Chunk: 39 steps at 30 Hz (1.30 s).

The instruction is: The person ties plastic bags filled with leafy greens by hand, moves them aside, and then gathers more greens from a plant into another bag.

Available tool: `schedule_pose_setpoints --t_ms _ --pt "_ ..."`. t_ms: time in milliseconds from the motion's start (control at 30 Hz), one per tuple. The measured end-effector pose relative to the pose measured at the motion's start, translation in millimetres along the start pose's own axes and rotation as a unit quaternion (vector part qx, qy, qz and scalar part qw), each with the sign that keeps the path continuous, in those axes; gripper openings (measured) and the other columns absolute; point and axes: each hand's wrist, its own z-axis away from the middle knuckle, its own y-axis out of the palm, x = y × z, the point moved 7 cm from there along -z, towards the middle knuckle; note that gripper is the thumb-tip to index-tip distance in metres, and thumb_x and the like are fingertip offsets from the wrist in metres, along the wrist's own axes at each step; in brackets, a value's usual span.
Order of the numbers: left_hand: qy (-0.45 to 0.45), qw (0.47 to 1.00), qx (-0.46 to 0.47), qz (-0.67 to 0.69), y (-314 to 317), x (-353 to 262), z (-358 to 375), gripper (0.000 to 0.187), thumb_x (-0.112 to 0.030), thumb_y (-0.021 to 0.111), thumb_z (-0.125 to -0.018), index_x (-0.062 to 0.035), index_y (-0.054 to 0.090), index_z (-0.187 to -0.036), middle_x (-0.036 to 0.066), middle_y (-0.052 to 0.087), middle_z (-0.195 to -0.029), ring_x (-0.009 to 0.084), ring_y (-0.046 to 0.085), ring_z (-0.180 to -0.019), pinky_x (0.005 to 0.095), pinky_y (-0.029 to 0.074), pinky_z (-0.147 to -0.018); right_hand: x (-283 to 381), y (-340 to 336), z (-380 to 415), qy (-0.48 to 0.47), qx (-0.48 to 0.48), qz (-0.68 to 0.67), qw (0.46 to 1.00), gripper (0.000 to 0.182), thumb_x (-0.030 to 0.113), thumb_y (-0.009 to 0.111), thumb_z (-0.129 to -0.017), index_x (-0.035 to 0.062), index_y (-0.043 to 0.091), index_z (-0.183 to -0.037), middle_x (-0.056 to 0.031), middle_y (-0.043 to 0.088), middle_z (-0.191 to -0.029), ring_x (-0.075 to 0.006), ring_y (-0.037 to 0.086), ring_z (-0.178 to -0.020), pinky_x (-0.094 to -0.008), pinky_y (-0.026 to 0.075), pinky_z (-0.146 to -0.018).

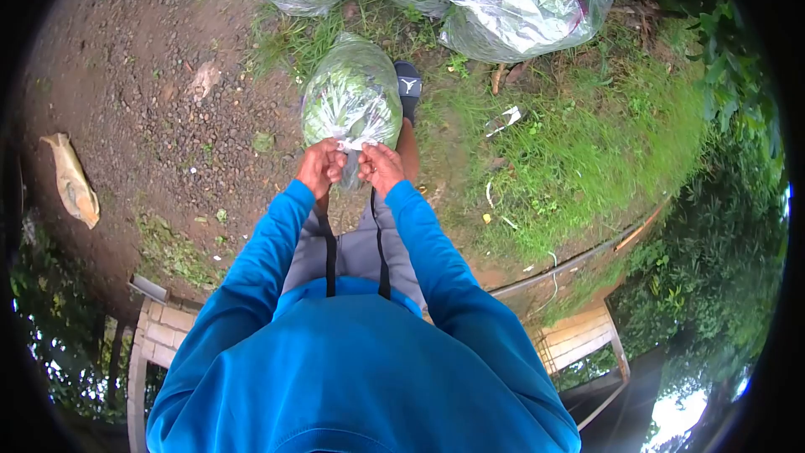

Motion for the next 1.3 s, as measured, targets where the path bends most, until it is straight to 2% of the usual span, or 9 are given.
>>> schedule_pose_setpoints --t_ms 300,567,700,733,900,1033,1100,1167,1300 --pt "-0.027 0.976 0.099 0.191 12.5 7.8 11.8 0.019 -0.029 0.045 -0.085 -0.0115 0.051 -0.084 0.003 0.049 -0.060 0.0116 0.036 -0.046 0.0270 0.030 -0.045 -10.0 29.3 8.9 0.128 0.081 -0.269 0.951 0.010 0.022 0.056 -0.085 0.0137 0.051 -0.083 -0.0008 0.048 -0.061 -0.0092 0.037 -0.041 -0.0278 0.032 -0.043" --pt "0.035 0.966 0.130 -0.218 -1.8 -11.3 26.4 0.022 -0.030 0.051 -0.084 -0.0088 0.050 -0.077 0.000 0.044 -0.057 0.0088 0.038 -0.048 0.0228 0.030 -0.047 -1.0 32.9 18.8 0.189 0.086 -0.240 0.948 0.018 0.022 0.046 -0.084 0.0112 0.052 -0.070 0.0018 0.044 -0.054 -0.0096 0.034 -0.036 -0.0279 0.033 -0.043" --pt "0.072 0.940 0.236 -0.235 -27.7 -14.6 -0.4 0.031 -0.033 0.046 -0.088 -0.0078 0.044 -0.069 0.001 0.040 -0.059 0.0087 0.037 -0.051 0.0231 0.028 -0.046 -0.4 7.6 -10.9 0.158 0.011 -0.361 0.919 0.018 0.018 0.047 -0.078 0.0145 0.042 -0.061 0.0026 0.037 -0.051 -0.0103 0.033 -0.037 -0.0281 0.031 -0.042" --pt "0.173 0.904 0.255 -0.295 -48.7 -21.9 -3.3 0.040 -0.041 0.041 -0.087 -0.0065 0.044 -0.067 0.001 0.041 -0.060 0.0095 0.036 -0.051 0.0241 0.028 -0.046 -2.1 -10.3 -22.8 0.142 -0.037 -0.416 0.897 0.021 0.017 0.047 -0.077 0.0160 0.037 -0.059 0.0028 0.035 -0.051 -0.0106 0.032 -0.037 -0.0277 0.030 -0.042" --pt "0.175 0.911 0.219 -0.302 -52.1 -15.6 3.3 0.039 -0.041 0.041 -0.084 -0.0061 0.047 -0.068 0.000 0.042 -0.060 0.0103 0.038 -0.052 0.0245 0.030 -0.048 -3.8 -36.7 -43.7 0.139 -0.153 -0.385 0.900 0.022 0.017 0.048 -0.077 0.0169 0.034 -0.059 0.0021 0.036 -0.051 -0.0114 0.032 -0.038 -0.0280 0.029 -0.042" --pt "0.091 0.971 0.044 -0.215 -71.5 -4.5 -8.6 0.023 -0.026 0.051 -0.083 -0.0048 0.049 -0.074 0.001 0.047 -0.064 0.0122 0.046 -0.059 0.0260 0.036 -0.056 17.2 -49.3 -41.7 0.016 -0.060 0.047 0.997 0.023 0.034 0.057 -0.084 0.0116 0.052 -0.078 -0.0004 0.049 -0.059 -0.0129 0.044 -0.043 -0.0306 0.042 -0.045" --pt "0.344 0.878 0.026 -0.331 -66.9 -23.8 -2.7 0.023 -0.027 0.059 -0.081 -0.0044 0.054 -0.081 0.005 0.053 -0.070 0.0187 0.053 -0.065 0.0316 0.042 -0.061 30.9 -59.4 -37.9 0.082 -0.077 0.187 0.976 0.033 0.042 0.058 -0.085 0.0096 0.056 -0.090 0.0010 0.052 -0.064 -0.0119 0.048 -0.048 -0.0299 0.046 -0.049" --pt "0.435 0.800 -0.056 -0.410 -40.8 -44.8 21.0 0.025 -0.026 0.060 -0.079 -0.0027 0.054 -0.082 0.009 0.054 -0.077 0.0255 0.055 -0.076 0.0358 0.043 -0.070 42.6 -68.3 -48.4 0.106 -0.071 0.295 0.947 0.037 0.045 0.059 -0.084 0.0100 0.057 -0.096 0.0010 0.054 -0.075 -0.0103 0.050 -0.055 -0.0278 0.047 -0.050" --pt "0.480 0.788 -0.114 -0.367 11.1 -43.5 19.8 0.025 -0.027 0.057 -0.080 -0.0022 0.055 -0.082 0.012 0.055 -0.077 0.0270 0.052 -0.071 0.0378 0.042 -0.067 59.9 -42.9 -50.5 0.083 -0.045 0.389 0.916 0.039 0.046 0.059 -0.083 0.0112 0.058 -0.102 0.0009 0.056 -0.089 -0.0108 0.052 -0.066 -0.0278 0.047 -0.054"
